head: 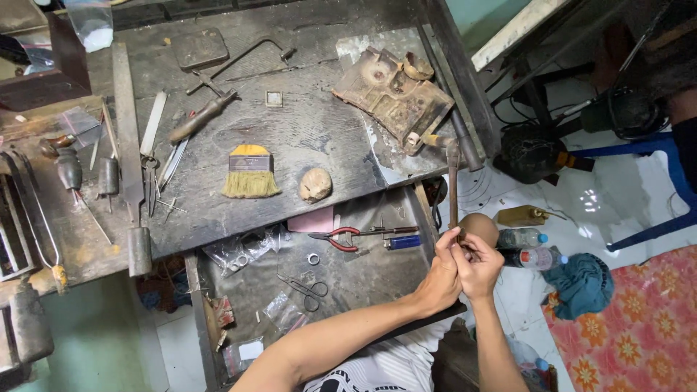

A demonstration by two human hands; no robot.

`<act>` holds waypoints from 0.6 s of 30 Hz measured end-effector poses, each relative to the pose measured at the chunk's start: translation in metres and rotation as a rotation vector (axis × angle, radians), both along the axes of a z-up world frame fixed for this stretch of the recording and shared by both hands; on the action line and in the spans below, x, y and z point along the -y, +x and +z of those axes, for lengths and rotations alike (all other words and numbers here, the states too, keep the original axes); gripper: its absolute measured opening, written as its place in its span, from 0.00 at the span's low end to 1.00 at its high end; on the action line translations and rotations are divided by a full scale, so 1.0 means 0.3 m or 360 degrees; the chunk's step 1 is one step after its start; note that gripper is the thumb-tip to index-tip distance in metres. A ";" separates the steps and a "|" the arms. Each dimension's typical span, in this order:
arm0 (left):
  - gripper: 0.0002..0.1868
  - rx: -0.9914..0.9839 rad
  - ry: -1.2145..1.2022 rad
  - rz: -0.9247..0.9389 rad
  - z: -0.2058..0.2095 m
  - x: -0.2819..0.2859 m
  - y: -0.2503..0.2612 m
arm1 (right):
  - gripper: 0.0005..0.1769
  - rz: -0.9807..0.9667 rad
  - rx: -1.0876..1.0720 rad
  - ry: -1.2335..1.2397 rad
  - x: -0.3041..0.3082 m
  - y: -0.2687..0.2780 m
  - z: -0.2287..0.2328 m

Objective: Soldering a small jewelry component using a blowtorch and pliers at a workbench

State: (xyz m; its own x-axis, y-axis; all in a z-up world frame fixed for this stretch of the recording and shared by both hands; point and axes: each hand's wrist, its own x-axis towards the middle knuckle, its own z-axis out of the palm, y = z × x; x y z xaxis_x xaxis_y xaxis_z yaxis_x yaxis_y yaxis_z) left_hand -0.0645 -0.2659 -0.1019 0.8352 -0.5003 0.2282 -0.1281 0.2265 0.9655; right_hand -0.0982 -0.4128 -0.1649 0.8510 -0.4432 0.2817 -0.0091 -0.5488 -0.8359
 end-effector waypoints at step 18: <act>0.24 -0.0157 -0.0152 0.0016 -0.132 0.090 -0.061 | 0.10 0.0433 0.1246 -0.0551 -0.078 0.126 0.362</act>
